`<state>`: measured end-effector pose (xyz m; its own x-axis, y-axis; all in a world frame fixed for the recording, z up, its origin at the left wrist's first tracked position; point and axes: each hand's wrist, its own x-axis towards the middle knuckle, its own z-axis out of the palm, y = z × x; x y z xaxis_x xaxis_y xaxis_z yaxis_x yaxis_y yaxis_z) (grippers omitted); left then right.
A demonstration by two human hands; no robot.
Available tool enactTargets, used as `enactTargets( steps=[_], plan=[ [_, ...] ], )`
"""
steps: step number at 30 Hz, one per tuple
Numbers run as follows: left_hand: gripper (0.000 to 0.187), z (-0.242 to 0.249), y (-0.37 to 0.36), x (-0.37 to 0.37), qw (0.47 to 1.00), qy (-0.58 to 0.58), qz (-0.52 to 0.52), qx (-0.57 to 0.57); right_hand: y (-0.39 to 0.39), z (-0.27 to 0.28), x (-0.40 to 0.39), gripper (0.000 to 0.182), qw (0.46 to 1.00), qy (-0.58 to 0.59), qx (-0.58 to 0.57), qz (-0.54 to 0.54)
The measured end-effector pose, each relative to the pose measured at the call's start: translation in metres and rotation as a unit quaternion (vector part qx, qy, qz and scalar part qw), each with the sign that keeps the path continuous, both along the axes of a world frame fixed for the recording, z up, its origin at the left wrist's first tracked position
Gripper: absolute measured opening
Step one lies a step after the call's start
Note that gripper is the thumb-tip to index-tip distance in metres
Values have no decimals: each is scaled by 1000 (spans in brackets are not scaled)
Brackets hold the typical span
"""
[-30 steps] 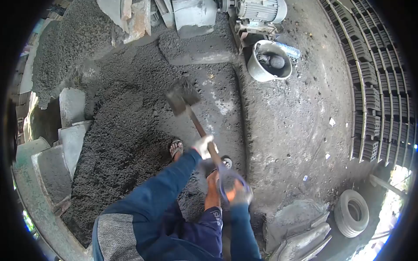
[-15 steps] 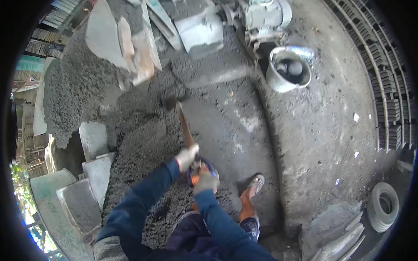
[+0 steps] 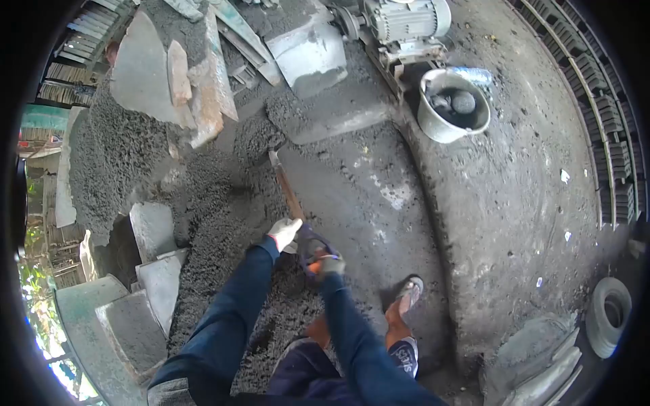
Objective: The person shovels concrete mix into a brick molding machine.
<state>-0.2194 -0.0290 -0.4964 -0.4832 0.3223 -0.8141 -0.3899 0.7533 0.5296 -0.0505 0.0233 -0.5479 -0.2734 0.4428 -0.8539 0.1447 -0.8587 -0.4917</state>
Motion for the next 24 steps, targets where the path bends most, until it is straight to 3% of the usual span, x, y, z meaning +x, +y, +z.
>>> enactTargets(
  steps=[2,3,6,7,9,11,13,14,17,18,19,21,23,24],
  plan=[
    [46,18,14,31,989,56,-114,-74,35,-55,64,19,992,59,-114,10],
    [49,36,21,49,993,-57,-75,-65,47,-67,84,18,989,71,-131,15],
    [55,39,11,105,982,-155,111,-8,56,-61,144,35,970,-6,26,243],
    [56,25,6,116,980,-160,117,-31,45,-48,160,30,987,10,-9,157],
    [57,-5,-1,136,943,-250,219,-29,32,-26,206,27,977,67,21,201],
    [57,-27,6,165,896,-287,335,48,40,85,225,26,995,55,-69,50],
    [57,-37,27,189,841,-307,425,134,31,109,282,27,992,48,5,120],
    [49,-21,45,196,817,-315,465,134,29,134,302,27,997,46,-38,52],
    [48,-46,65,222,715,-349,579,178,46,219,341,29,992,-6,-92,-86],
    [37,-36,72,236,722,-362,568,159,49,236,339,21,981,-100,-56,-159],
    [25,-42,79,256,795,-362,481,78,56,227,368,18,979,-154,-21,-128],
    [16,-59,90,320,813,-360,451,76,67,199,456,11,963,-260,41,-67],
    [13,-48,96,372,802,-365,464,95,98,273,442,6,950,-293,45,-99],
    [14,-31,96,398,792,-371,470,117,103,279,472,7,950,-271,33,-154]
  ],
)
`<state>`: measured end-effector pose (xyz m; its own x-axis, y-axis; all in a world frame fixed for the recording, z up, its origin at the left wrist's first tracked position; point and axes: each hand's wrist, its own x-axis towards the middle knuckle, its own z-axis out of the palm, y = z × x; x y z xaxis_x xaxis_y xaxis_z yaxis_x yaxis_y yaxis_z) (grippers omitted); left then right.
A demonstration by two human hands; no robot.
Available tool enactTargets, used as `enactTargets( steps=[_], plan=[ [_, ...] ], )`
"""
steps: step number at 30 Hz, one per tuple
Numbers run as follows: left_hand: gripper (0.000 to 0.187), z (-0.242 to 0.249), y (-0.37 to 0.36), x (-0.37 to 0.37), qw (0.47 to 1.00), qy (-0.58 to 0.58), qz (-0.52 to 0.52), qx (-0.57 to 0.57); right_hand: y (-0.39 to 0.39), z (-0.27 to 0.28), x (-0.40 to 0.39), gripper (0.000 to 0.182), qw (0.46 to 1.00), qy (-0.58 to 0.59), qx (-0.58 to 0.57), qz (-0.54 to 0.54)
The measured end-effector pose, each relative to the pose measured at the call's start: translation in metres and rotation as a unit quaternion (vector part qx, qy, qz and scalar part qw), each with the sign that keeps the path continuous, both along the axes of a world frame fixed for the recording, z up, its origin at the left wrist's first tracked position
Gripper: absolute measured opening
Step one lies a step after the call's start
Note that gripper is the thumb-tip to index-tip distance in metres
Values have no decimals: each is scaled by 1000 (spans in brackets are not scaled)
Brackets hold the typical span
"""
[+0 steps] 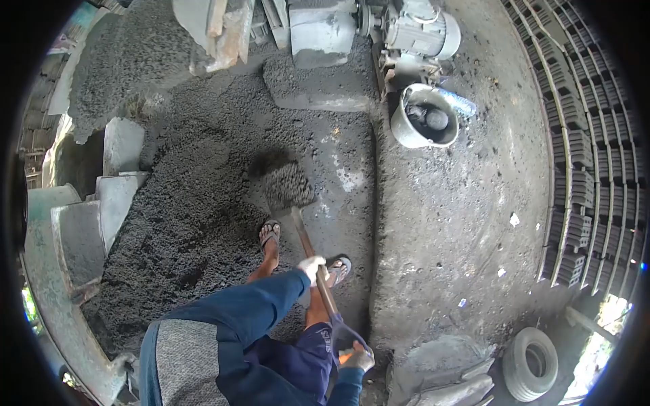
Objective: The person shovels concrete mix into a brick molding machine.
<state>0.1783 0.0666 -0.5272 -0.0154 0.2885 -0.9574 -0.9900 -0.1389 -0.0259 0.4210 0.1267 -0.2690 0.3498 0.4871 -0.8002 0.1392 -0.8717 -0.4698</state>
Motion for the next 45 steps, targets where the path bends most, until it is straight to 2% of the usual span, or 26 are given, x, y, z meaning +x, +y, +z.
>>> enactTargets(
  steps=[3,5,10,11,13,15,16,18,19,20,21,22,23,24,26,27,29,31,33,34,37,39,40,43,44,45],
  plan=[
    [24,75,6,53,998,23,20,56,17,14,107,13,996,-40,55,52],
    [31,113,6,78,997,-68,17,17,35,14,171,11,994,-43,70,69],
    [33,189,0,105,992,-124,28,-13,98,18,269,22,967,-24,-144,208],
    [27,213,3,98,993,-86,27,-75,112,15,269,25,949,9,-182,256],
    [21,233,-18,80,998,14,52,31,105,-3,232,19,966,52,-138,212],
    [17,279,-26,33,991,26,119,48,98,-18,171,15,971,135,-108,168],
    [16,342,-20,-5,988,64,137,17,90,-24,134,15,965,189,-105,148],
    [18,412,-27,-63,957,210,187,68,73,-22,55,16,943,288,-106,133],
    [21,464,-33,-84,934,334,114,48,77,-86,46,20,893,272,-37,356],
    [19,474,-39,-101,911,388,137,10,83,-64,22,19,736,159,146,641],
    [17,457,-46,-117,898,415,142,17,88,-31,-9,20,466,29,302,831],
    [16,436,-49,-119,919,366,140,45,102,-25,-3,15,671,116,122,722],
    [15,421,-54,-116,935,318,140,73,126,-24,1,11,815,187,-67,544],
    [14,413,-52,-100,949,258,159,83,141,-27,6,8,887,238,-247,309],
    [11,364,-43,-63,969,122,190,101,145,-1,46,6,935,240,-151,213],
    [10,321,-42,-44,972,59,187,132,143,22,65,8,941,234,-132,206],
    [19,283,-29,-11,980,14,177,88,126,65,83,11,950,195,-94,223],
    [24,212,-17,28,953,-113,246,136,103,75,86,12,965,120,-82,220],
    [22,225,1,52,972,-137,179,58,79,74,75,14,981,46,-96,161],
    [19,210,5,65,973,-140,171,65,65,88,49,11,980,31,-42,193],
    [12,162,7,61,978,-137,143,70,52,42,36,10,978,-16,9,207],
    [10,124,-4,31,972,-137,162,103,38,2,-3,11,979,28,-27,202],
    [8,99,-10,0,985,-84,122,86,29,-19,-35,13,978,52,-45,197],
    [11,9,-111,-202,947,-90,-103,290,-34,-139,-178,7,966,169,-63,183],
    [14,8,-115,-234,994,15,103,44,-51,-177,-219,8,958,230,-73,154],
    [12,-7,-119,-246,990,55,110,71,-55,-212,-242,10,941,303,-104,106]
  ],
)
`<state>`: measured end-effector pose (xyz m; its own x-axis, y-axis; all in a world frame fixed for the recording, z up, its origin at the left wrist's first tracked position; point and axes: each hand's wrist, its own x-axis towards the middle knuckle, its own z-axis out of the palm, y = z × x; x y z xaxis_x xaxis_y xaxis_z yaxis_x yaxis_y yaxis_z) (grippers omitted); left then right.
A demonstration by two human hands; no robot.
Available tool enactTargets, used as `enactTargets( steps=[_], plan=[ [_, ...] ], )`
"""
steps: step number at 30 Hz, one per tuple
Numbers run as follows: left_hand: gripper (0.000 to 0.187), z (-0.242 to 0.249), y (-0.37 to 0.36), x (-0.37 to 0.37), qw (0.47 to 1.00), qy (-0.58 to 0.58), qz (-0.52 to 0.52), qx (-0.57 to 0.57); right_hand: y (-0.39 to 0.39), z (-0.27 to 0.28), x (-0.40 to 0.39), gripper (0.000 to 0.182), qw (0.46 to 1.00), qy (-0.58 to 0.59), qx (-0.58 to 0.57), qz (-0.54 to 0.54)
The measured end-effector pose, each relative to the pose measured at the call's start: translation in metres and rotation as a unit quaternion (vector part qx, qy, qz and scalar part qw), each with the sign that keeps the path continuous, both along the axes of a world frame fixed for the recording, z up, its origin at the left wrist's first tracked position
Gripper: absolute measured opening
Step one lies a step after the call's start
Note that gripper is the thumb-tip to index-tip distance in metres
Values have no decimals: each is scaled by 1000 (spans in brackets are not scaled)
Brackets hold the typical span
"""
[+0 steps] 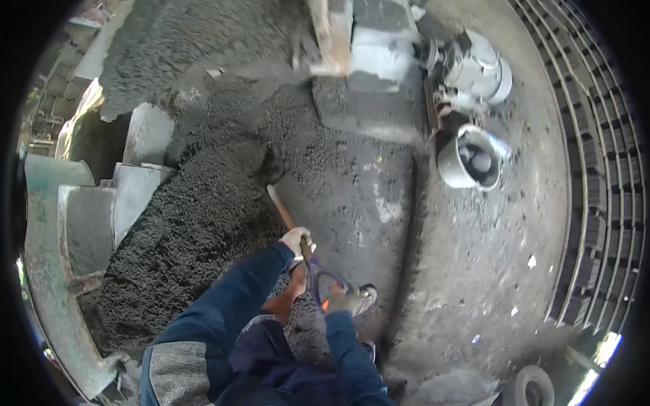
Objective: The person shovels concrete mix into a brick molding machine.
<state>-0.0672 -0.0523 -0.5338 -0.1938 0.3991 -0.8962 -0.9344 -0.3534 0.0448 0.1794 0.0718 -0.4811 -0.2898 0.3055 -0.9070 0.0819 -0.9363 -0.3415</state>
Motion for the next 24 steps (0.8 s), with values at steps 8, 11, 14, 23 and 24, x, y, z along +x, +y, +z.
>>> enactTargets(
  steps=[8,11,14,23,24],
  plan=[
    [14,29,24,120,984,116,-10,-137,-4,23,58,18,968,-101,119,194],
    [12,30,18,120,992,29,-22,-123,-4,68,93,30,963,-72,175,190],
    [14,13,23,124,995,50,5,-85,8,122,122,25,976,-92,130,151],
    [12,-1,64,200,990,-97,-60,-88,56,168,206,13,903,-304,272,132],
    [11,8,69,215,990,-113,-39,-80,70,185,211,11,908,-308,247,139]
  ],
)
